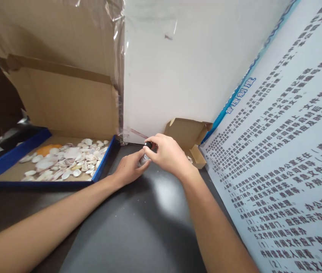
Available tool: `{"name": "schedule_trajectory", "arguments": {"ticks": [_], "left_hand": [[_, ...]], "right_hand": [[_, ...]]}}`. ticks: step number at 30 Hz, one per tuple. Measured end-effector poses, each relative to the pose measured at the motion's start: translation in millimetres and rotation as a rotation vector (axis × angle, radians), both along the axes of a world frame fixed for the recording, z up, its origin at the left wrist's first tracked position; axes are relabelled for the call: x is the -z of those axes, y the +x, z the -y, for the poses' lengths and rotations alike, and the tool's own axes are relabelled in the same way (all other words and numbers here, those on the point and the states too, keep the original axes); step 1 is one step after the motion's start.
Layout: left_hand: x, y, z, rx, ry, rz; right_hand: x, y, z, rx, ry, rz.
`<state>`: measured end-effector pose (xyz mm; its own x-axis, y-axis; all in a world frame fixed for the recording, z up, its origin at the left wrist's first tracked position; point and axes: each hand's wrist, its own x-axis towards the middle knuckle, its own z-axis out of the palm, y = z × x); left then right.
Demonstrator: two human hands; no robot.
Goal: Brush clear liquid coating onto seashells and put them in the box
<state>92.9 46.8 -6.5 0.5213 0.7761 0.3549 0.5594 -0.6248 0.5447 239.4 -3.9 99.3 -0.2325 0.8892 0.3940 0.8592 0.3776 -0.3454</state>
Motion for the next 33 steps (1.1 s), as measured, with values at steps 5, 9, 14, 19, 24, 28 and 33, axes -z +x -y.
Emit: {"name": "schedule_trajectory", "arguments": {"ticks": [5,9,14,19,24,28,33], "left_hand": [[1.6,0.6,3.5,0.051,0.043,0.033],[2.8,0.0,5.9,0.164,0.029,0.079],[3.1,-0.2,5.2,0.178,0.048,0.07],[2.2,-0.2,5.6,0.209,0.042,0.097],[2.8,-0.8,6.1,0.223,0.013,0.13],[2.8,-1.3,5.3,0.225,-0.002,0.136],[0.3,-1.8,6.0,0.217,-0.012,0.156]], "right_hand": [[1.4,-0.7,0.0,0.011,-0.026,0.051],[-0.5,0.1,1.0,0.051,-0.1,0.061],[-4.2,3.5,0.8,0.129,-0.087,0.064],[-3.7,6.5,-0.3,0.17,-0.106,0.081],[-4.5,4.9,0.7,0.137,-0.091,0.063],[-8.3,4.2,4.9,0.103,-0.1,0.056],[-11.3,8.7,9.0,0.082,-0.138,0.0]]}}
